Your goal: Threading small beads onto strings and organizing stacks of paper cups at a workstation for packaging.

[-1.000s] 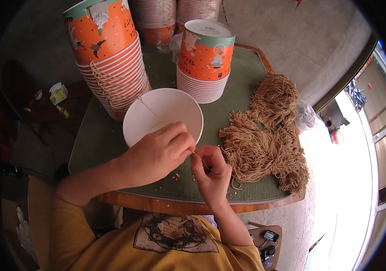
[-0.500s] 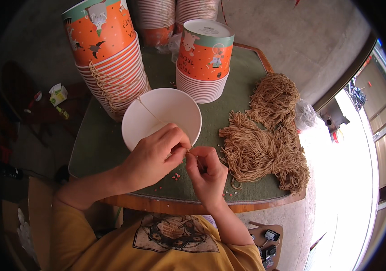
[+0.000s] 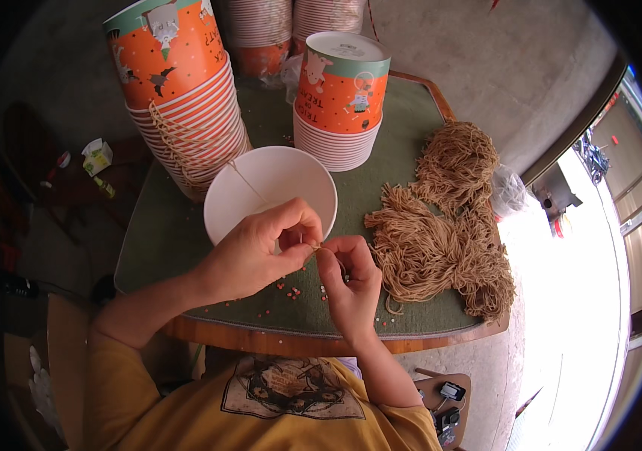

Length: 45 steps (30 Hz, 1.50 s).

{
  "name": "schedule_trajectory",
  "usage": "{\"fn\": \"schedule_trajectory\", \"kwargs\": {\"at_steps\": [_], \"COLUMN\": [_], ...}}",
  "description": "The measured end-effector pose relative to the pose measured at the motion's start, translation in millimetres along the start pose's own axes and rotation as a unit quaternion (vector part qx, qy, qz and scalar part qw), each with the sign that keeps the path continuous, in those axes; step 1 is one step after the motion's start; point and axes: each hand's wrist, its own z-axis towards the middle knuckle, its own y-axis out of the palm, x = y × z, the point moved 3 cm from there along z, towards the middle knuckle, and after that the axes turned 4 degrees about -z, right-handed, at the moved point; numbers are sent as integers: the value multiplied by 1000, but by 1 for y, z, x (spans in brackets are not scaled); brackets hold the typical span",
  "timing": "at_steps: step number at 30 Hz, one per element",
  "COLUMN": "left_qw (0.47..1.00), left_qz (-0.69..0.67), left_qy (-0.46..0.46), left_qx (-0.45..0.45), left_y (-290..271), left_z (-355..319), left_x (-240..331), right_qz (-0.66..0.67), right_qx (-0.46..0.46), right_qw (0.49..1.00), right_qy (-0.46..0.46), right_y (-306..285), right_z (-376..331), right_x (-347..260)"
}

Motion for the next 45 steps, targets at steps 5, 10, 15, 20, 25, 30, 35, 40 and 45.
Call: {"fn": "schedule_trajectory", "kwargs": {"at_steps": [5, 10, 15, 20, 25, 30, 35, 40, 45], "left_qw": [999, 996, 992, 999, 1000, 999, 998, 998, 996], "left_qz": [-35, -71, -105, -31, -11, -42, -48, -39, 67], "left_qy": [-24, -34, -63, -26, -11, -20, -40, -44, 60], "left_qx": [-27, -28, 1, 22, 13, 8, 8, 4, -21], "left_y": [-2, 1, 3, 5, 5, 4, 4, 5, 8], "left_z": [7, 9, 8, 8, 7, 7, 8, 8, 5], "left_x": [-4, -9, -6, -2, -6, -8, -7, -8, -3], "right_qz": [-59, -239, -328, -309, 127, 299, 134, 77, 176], "right_qx": [37, 72, 69, 47, -94, -134, -53, -43, -66], "right_qw": [997, 940, 889, 915, 970, 914, 982, 995, 976], "right_qy": [-32, -233, -311, -255, 187, 240, 119, 44, 110], "right_y": [-2, -7, -10, -8, -12, -14, -12, -9, -12], "right_z": [-1, 1, 4, 7, 17, 14, 7, 5, 7], "right_x": [4, -2, -11, -14, -2, 10, -1, 4, 9]}}
